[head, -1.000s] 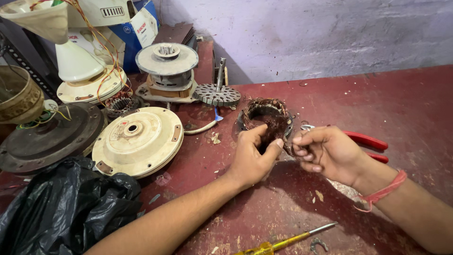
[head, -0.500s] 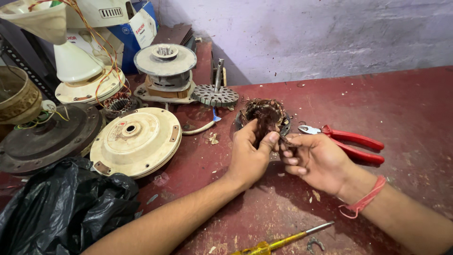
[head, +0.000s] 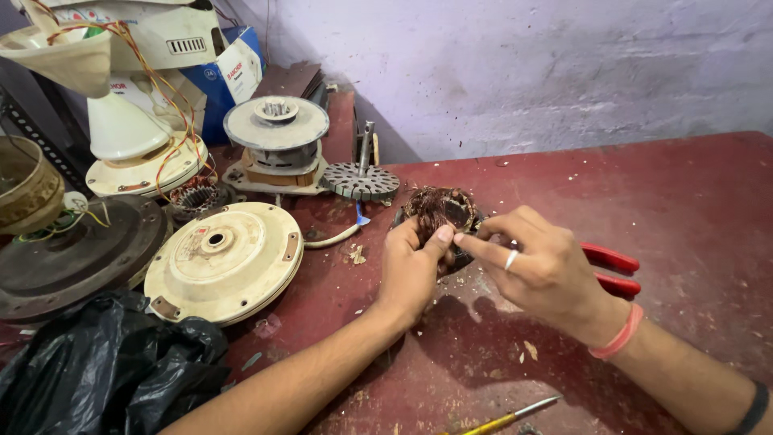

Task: The person removes copper wire from a motor stator by hand, pulling and twisting the wire to separate it from the laminated core. The work is performed on a cluttered workbench with other motor parts and tools nearby.

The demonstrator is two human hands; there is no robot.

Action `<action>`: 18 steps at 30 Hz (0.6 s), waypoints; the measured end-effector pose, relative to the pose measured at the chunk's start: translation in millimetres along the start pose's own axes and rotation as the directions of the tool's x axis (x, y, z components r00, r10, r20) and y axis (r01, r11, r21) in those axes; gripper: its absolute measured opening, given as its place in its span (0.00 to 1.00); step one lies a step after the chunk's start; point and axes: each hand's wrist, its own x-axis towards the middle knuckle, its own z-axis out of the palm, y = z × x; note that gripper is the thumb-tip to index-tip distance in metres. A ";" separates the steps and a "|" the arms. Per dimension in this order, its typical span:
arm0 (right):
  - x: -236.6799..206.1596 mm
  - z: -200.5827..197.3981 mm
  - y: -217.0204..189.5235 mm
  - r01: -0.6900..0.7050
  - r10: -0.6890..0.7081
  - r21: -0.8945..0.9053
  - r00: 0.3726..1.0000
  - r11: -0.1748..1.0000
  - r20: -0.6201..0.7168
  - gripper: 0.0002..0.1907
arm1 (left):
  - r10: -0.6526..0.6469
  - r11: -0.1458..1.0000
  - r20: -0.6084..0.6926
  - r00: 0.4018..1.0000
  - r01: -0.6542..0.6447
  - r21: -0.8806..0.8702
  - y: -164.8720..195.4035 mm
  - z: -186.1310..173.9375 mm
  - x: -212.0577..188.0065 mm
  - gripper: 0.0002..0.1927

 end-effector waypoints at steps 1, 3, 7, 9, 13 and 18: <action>1.6 -1.7 0.0 0.013 -0.012 -0.007 1.000 1.000 0.008 0.20 | -0.046 0.999 0.012 0.999 0.046 -0.027 0.8 0.7 1.2 0.07; 3.4 -4.3 -0.4 0.035 -0.035 -0.016 0.999 0.999 0.026 0.21 | -0.141 0.986 0.038 0.989 0.144 -0.078 3.2 1.2 2.8 0.09; 5.0 -7.5 5.1 0.108 -0.105 -0.104 0.994 0.989 0.034 0.23 | -0.317 0.917 0.109 0.942 0.333 -0.218 12.0 -0.2 7.2 0.10; 4.5 -7.6 9.2 0.128 -0.124 -0.127 0.992 0.984 0.036 0.25 | -0.354 0.875 0.173 0.919 0.391 -0.286 17.9 -2.7 9.4 0.10; 1.3 -3.8 14.0 0.140 -0.153 -0.179 0.986 0.974 -0.061 0.18 | -0.394 0.851 0.215 0.894 0.443 -0.281 25.8 0.7 8.5 0.10; -2.0 0.6 16.0 0.130 -0.159 -0.227 0.980 0.965 -0.116 0.11 | -0.400 0.837 0.240 0.885 0.459 -0.297 33.8 2.9 5.0 0.07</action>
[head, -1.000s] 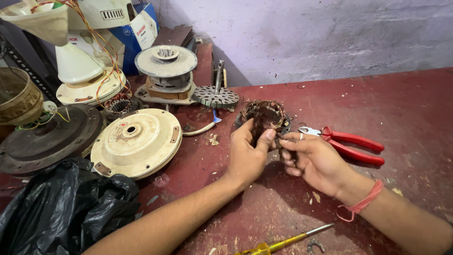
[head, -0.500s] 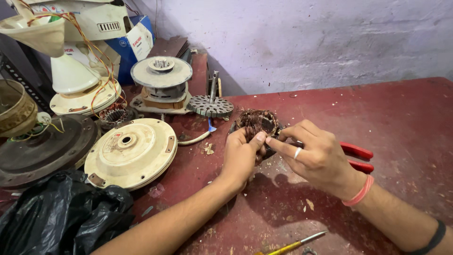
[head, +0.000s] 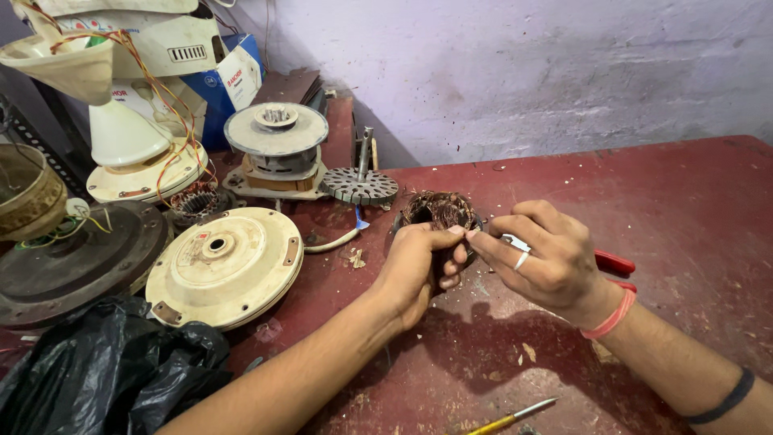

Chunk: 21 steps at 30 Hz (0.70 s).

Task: The person removes copper wire from a motor stator by hand, pulling and twisting the wire to separate it from the laminated core. The work is performed on a cluttered workbench with other motor parts and tools nearby.

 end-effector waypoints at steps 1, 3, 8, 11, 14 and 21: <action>-0.6 0.4 0.0 -0.001 0.001 -0.007 1.000 1.000 -0.007 0.11 | 0.001 1.000 -0.002 1.000 -0.001 -0.011 1.1 1.2 0.3 0.06; -1.2 1.3 0.0 -0.003 0.003 -0.020 1.000 1.000 -0.019 0.11 | 0.001 0.999 -0.007 1.000 -0.001 -0.032 2.9 2.6 0.7 0.06; -1.4 3.9 2.8 -0.020 0.020 -0.038 1.000 0.999 -0.017 0.09 | 0.029 0.998 0.033 0.999 -0.028 -0.055 3.1 3.0 1.4 0.07; -1.4 6.1 3.9 -0.019 0.019 -0.039 1.000 0.999 -0.007 0.09 | 0.018 0.997 0.034 0.999 -0.015 -0.080 2.4 2.5 2.9 0.07; -1.9 5.7 3.3 -0.014 0.014 -0.013 1.000 1.000 0.011 0.08 | -0.017 0.996 0.039 0.999 0.021 -0.092 0.7 2.7 3.8 0.06; 2.4 2.3 -3.0 -0.085 0.079 0.172 0.996 0.981 0.040 0.09 | -0.010 1.000 0.072 0.997 0.008 0.029 -2.1 3.9 2.9 0.08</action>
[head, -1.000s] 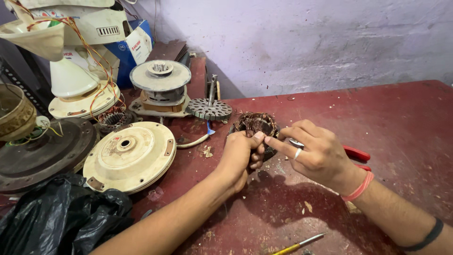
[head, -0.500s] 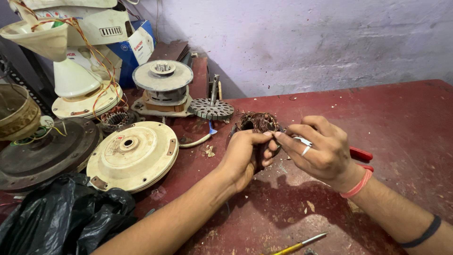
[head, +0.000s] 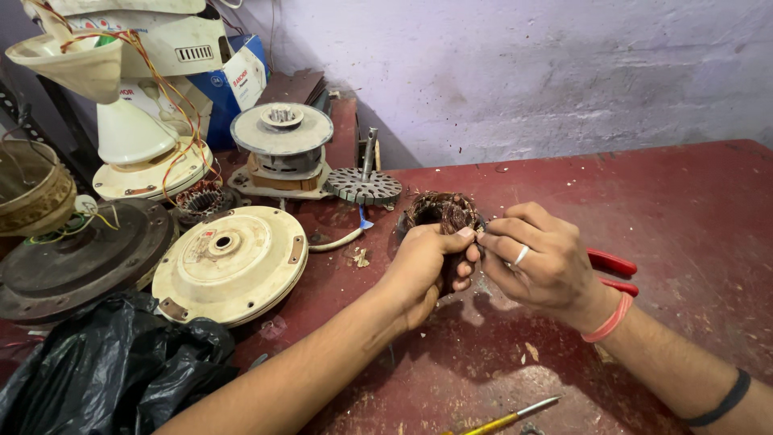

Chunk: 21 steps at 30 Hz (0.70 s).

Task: The person removes copper wire from a motor stator by hand, pulling and twisting the wire to separate it from the laminated core. The work is performed on a cluttered workbench with other motor parts and tools nearby.

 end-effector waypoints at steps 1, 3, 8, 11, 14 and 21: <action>1.4 -0.6 -0.5 -0.006 0.006 0.012 1.000 1.000 0.016 0.09 | 0.002 1.000 -0.011 1.000 -0.002 0.006 0.3 -0.3 -0.1 0.08; 3.7 -2.5 -1.0 -0.020 0.019 0.036 0.999 0.999 0.049 0.10 | 0.005 1.000 -0.033 0.999 -0.004 0.016 0.2 -1.1 -0.6 0.08; 6.5 -5.6 2.5 0.040 -0.043 0.038 0.995 0.998 0.094 0.09 | 0.015 1.000 -0.075 0.997 -0.015 0.005 -1.4 -3.6 0.5 0.08; 3.0 -3.4 3.7 0.027 -0.034 0.076 0.995 0.997 0.092 0.08 | -0.004 1.000 -0.066 0.998 0.005 0.017 -3.9 -5.5 -0.1 0.08; -2.7 5.9 1.8 -0.107 0.099 0.148 0.993 0.983 0.056 0.04 | 0.037 0.997 -0.055 0.998 -0.034 0.063 -8.4 -3.2 0.0 0.09; -20.4 28.2 -10.2 -0.743 0.829 0.657 0.444 0.129 0.340 0.08 | 0.277 0.860 -0.090 0.957 -0.205 0.467 -20.6 5.8 -7.6 0.07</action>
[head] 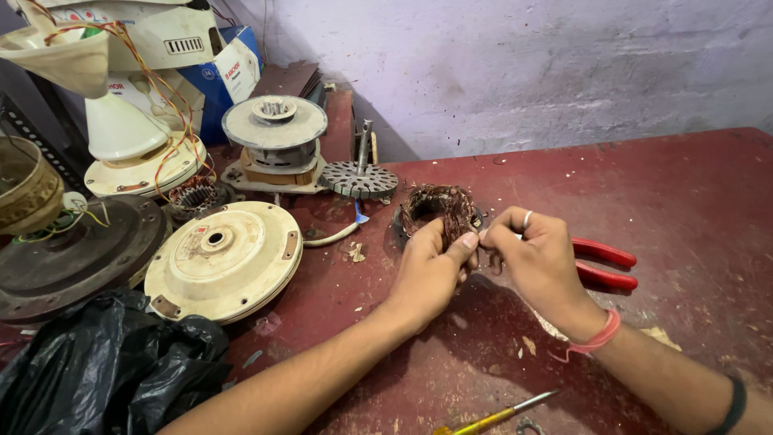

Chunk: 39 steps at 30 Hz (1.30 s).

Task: The person removes copper wire from a motor stator by hand, pulling and twisting the wire to separate it from the laminated core. The work is performed on a cluttered workbench with other motor parts and tools nearby.

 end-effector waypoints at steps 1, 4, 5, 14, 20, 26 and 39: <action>-0.3 -0.4 2.0 -0.085 0.087 0.108 0.996 0.990 -0.012 0.08 | 0.039 0.997 0.007 0.999 -0.039 0.059 -0.1 -0.1 -1.0 0.07; 1.2 -3.8 6.2 -0.315 0.333 0.336 0.943 0.888 0.003 0.09 | 0.128 0.982 0.040 0.991 -0.132 0.137 -2.0 0.7 -4.5 0.08; 2.0 -5.5 7.1 -0.385 0.406 0.350 0.914 0.854 0.015 0.09 | 0.141 0.985 0.053 0.989 -0.145 0.097 -3.2 2.0 -5.3 0.07; -2.9 -16.7 -10.7 -0.134 0.138 -0.073 0.989 0.988 0.047 0.07 | 0.137 0.987 0.039 0.990 -0.140 0.084 -10.2 -2.2 -2.4 0.06; -3.1 -18.1 -39.7 0.761 -0.692 -0.564 0.595 0.321 0.409 0.11 | 0.050 0.980 0.024 0.998 -0.044 -0.194 -7.0 -5.0 5.9 0.08; 0.2 -12.5 -44.3 0.806 -0.677 -0.570 0.509 0.159 0.531 0.11 | -0.067 0.922 0.063 0.996 0.086 -0.378 0.1 -4.6 5.6 0.08; 1.5 -10.7 -33.7 0.764 -0.583 -0.580 0.617 0.282 0.529 0.10 | 0.011 0.980 0.022 1.000 -0.007 -0.198 1.3 -2.3 3.9 0.07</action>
